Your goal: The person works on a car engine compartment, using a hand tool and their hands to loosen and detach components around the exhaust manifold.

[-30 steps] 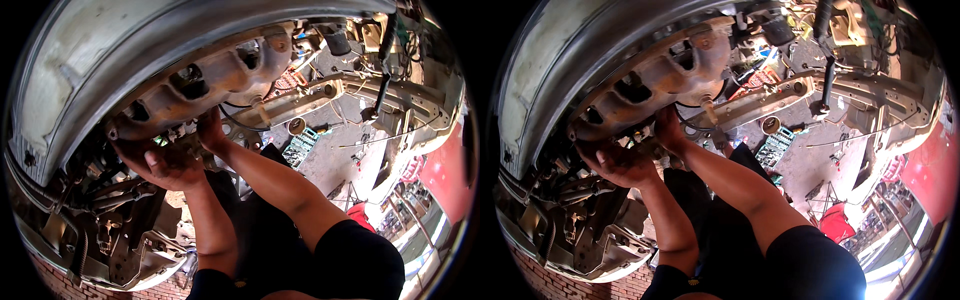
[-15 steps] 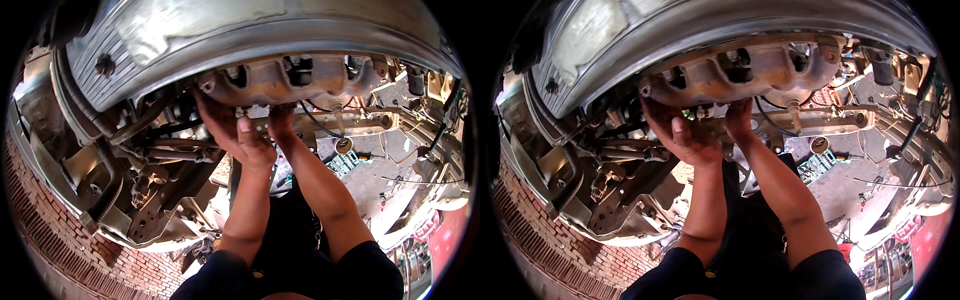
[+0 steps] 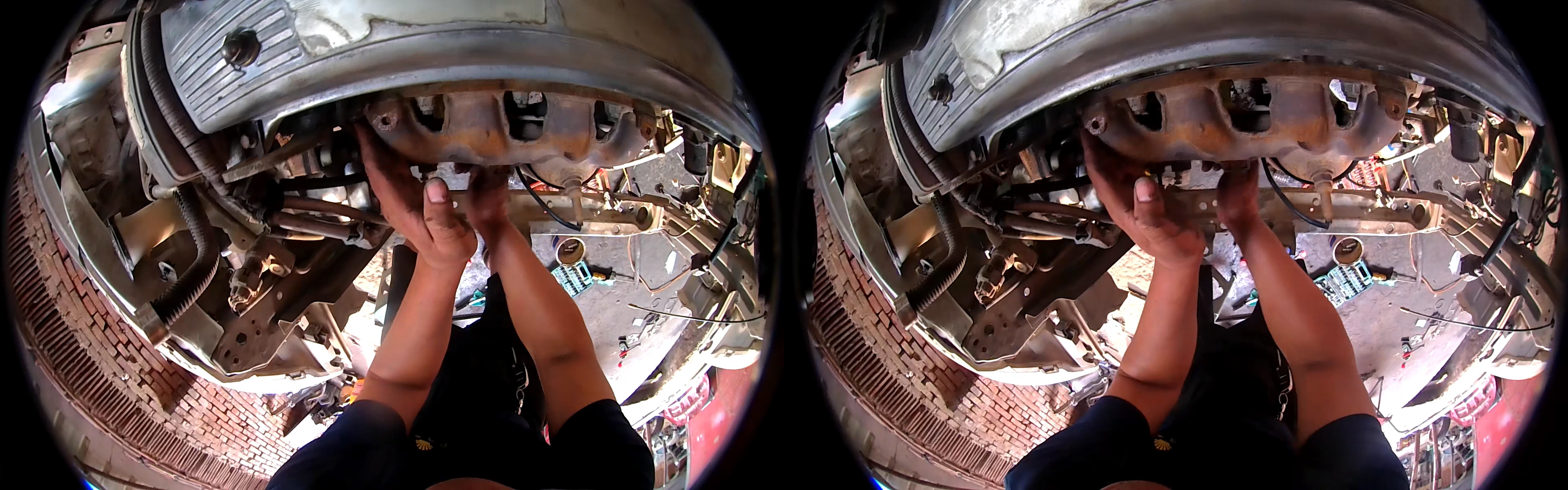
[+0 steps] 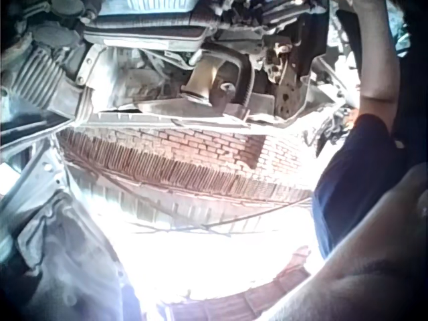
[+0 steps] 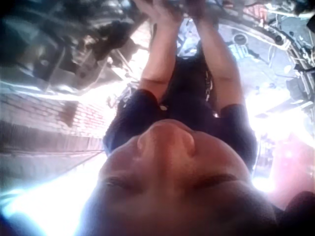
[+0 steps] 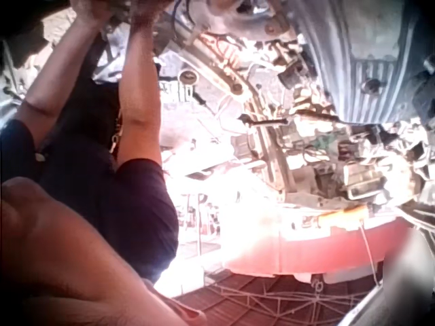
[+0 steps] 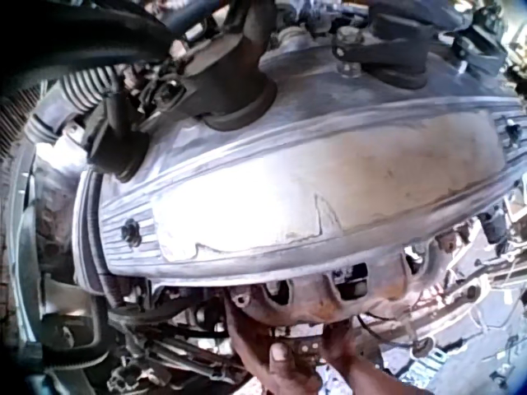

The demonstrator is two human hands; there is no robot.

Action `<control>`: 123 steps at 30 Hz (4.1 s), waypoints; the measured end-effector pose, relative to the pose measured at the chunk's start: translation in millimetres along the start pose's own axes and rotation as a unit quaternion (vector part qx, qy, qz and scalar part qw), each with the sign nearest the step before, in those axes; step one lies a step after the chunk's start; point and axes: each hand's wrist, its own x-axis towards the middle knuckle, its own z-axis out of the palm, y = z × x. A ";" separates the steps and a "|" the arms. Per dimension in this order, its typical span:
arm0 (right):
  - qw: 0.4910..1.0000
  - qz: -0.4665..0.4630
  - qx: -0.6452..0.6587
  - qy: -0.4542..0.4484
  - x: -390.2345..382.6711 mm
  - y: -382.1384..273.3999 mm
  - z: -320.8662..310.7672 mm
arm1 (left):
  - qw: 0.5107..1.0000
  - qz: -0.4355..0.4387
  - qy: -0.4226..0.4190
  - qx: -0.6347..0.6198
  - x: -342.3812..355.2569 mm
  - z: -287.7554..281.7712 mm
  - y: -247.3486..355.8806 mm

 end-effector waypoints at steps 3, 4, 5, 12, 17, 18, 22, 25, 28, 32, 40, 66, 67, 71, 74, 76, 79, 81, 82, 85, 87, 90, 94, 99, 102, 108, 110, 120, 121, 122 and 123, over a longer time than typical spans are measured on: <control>0.966 0.112 0.234 -0.001 1.0 -27.5 -11.9 | 1.000 0.013 -0.006 -0.011 0.3 -8.9 -1.9; 0.997 0.043 0.065 0.007 1.2 -29.7 -19.9 | 0.999 0.011 -0.012 -0.028 -1.4 -3.5 -1.2; 0.996 -0.043 -0.079 0.026 -0.8 -17.5 -20.7 | 0.999 0.008 -0.019 -0.045 -2.2 0.3 -0.6; 0.997 -0.047 -0.013 -0.060 4.7 -5.7 -46.2 | 0.999 0.023 -0.012 -0.036 -0.2 -3.2 -3.6; 0.995 0.052 0.085 -0.023 8.7 -20.4 -44.2 | 1.000 0.008 -0.008 0.026 -4.5 -2.7 1.0; 0.992 0.068 0.103 -0.020 7.6 -20.9 -43.4 | 0.999 0.012 -0.021 0.032 -3.3 -5.2 2.5; 0.990 0.086 0.110 -0.026 9.5 -20.1 -32.2 | 0.999 0.000 -0.046 0.026 3.0 -8.2 14.9; 0.944 0.120 0.306 -0.019 7.4 6.9 -22.1 | 0.999 -0.009 -0.045 0.008 1.1 0.2 16.0; 0.865 0.119 0.486 0.041 6.2 14.7 -13.7 | 0.999 -0.008 -0.041 -0.018 1.2 1.9 12.5; 0.994 0.005 0.103 0.026 10.7 3.6 -13.4 | 1.000 -0.001 -0.021 -0.015 -1.4 -0.8 10.8; 0.998 -0.018 0.046 0.049 21.9 1.2 -11.3 | 0.998 0.040 -0.027 -0.034 -3.2 0.2 0.4; 0.988 0.151 0.009 -0.012 -71.4 -77.8 -125.7 | 0.887 -0.091 -0.420 0.170 -135.3 -182.3 154.2; 0.962 0.246 0.108 -0.040 -83.3 -98.4 -138.8 | 0.887 -0.087 -0.422 0.166 -126.4 -193.1 170.1; 0.842 0.385 0.375 -0.054 -186.4 -74.6 -186.6 | 0.875 0.035 -0.460 0.148 -84.1 -228.4 233.5; 0.813 0.474 0.326 -0.087 -249.6 -116.5 -218.1 | 0.896 0.104 -0.403 0.156 -50.1 -258.8 276.0; 0.824 0.505 0.247 -0.064 -289.6 -131.6 -235.6 | 0.906 0.116 -0.362 0.185 -26.9 -283.3 295.0; 0.893 0.422 -0.117 -0.104 -336.1 -124.8 -270.2 | 0.928 0.059 -0.337 0.150 -2.1 -293.2 332.7; 0.878 0.451 -0.146 -0.070 -344.4 -149.6 -285.9 | 0.926 0.061 -0.338 0.157 4.8 -302.2 351.4; 0.914 0.383 -0.137 0.002 -378.2 -120.4 -295.3 | 0.923 0.057 -0.351 0.149 7.2 -304.6 356.8; 0.869 0.477 -0.134 -0.021 -416.7 -91.6 -318.0 | 0.911 0.045 -0.373 0.170 -3.5 -312.9 362.1; 0.860 0.482 -0.162 -0.036 -435.6 -81.5 -320.1 | 0.910 0.031 -0.374 0.176 -19.6 -317.7 364.5; 0.847 0.487 -0.197 -0.078 -454.8 -59.3 -327.5 | 0.893 0.014 -0.383 0.235 -41.6 -319.1 355.8; 0.817 0.473 -0.267 -0.194 -466.0 -31.1 -340.7 | 0.866 0.003 -0.409 0.287 -68.6 -300.9 351.5; 0.881 0.429 -0.165 -0.112 -430.5 -18.3 -360.3 | 0.853 -0.016 -0.410 0.322 -110.5 -288.4 355.5; 0.886 0.428 -0.155 -0.084 -426.6 -11.8 -381.2 | 0.834 -0.029 -0.429 0.346 -130.3 -273.7 355.5; 0.849 0.525 -0.044 0.043 -460.3 -20.5 -389.3 | 0.784 -0.021 -0.482 0.392 -146.6 -228.3 363.6; 0.824 0.561 -0.025 0.071 -477.8 -28.0 -381.4 | 0.763 -0.009 -0.506 0.402 -140.2 -225.3 363.5; 0.840 0.493 0.026 0.226 -619.2 -73.4 -264.9 | 0.681 0.165 -0.634 0.328 -29.8 -202.7 341.0; 0.839 0.487 0.023 0.240 -615.9 -79.2 -255.1 | 0.689 0.179 -0.627 0.318 -13.8 -202.6 343.6; 0.839 0.481 0.020 0.254 -612.6 -85.2 -245.9 | 0.710 0.207 -0.601 0.303 2.7 -203.8 345.0; 0.821 0.480 0.093 0.295 -583.3 -105.7 -243.0 | 0.729 0.237 -0.565 0.306 17.4 -210.2 340.4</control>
